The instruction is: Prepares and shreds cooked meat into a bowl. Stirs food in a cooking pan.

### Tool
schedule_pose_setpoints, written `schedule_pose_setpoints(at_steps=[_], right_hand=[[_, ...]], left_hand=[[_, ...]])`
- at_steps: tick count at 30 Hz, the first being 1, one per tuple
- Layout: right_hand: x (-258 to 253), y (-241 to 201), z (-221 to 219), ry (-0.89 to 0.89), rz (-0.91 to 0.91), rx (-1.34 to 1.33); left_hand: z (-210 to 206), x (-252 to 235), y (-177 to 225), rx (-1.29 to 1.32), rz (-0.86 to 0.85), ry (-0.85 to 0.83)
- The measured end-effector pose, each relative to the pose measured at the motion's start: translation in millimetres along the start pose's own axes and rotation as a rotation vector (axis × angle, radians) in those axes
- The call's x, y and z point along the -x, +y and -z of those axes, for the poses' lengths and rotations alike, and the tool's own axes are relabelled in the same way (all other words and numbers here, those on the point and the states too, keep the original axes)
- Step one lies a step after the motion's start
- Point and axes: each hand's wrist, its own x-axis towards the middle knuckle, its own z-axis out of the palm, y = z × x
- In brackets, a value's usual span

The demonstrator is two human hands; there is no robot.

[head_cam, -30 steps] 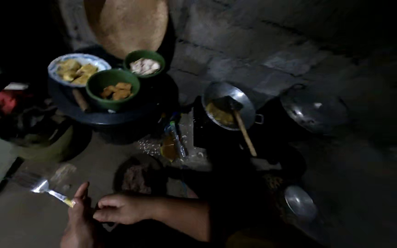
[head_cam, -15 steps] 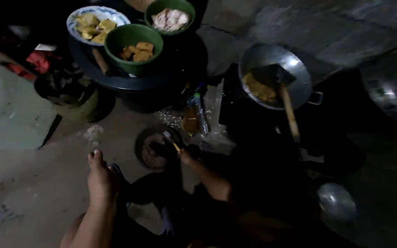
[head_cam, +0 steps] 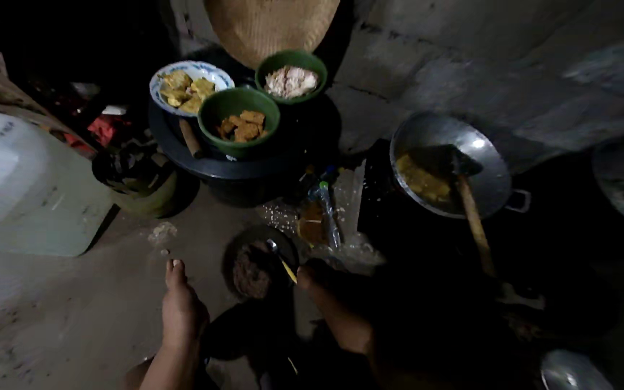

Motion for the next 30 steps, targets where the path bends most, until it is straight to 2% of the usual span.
schedule_pose_setpoints(at_steps=[3, 5, 9, 12, 14, 17, 20, 22, 26, 30], right_hand=[[-4, 7, 12, 0.066, 0.045, -0.164], [8, -1, 39, 0.216, 0.161, -0.352], [72, -39, 146, 0.655, 0.502, -0.744], [97, -69, 235, 0.869, 0.65, -0.946], [97, -92, 290, 0.868, 0.628, -1.081], [94, -125, 344, 0.713, 0.473, -1.24], [80, -144, 362, 0.585, 0.448, -1.445], [75, -149, 365, 0.564, 0.451, -1.531], [83, -140, 356, 0.658, 0.456, -1.563], [103, -95, 334, 0.823, 0.467, -1.487]], left_hand=[[-2, 4, -1, 0.016, 0.002, -0.012], [0, 5, -3, 0.019, -0.016, -0.03], [3, 8, -4, 0.037, -0.033, -0.043], [6, 8, -2, 0.049, -0.015, -0.033], [9, 6, -1, 0.059, -0.017, -0.035], [12, 3, 1, 0.077, -0.022, -0.032], [15, 1, 2, 0.071, -0.036, -0.035], [16, 0, 2, 0.07, -0.039, -0.029], [22, -3, 2, 0.057, -0.042, -0.009], [34, 0, 7, 0.086, -0.071, 0.006]])
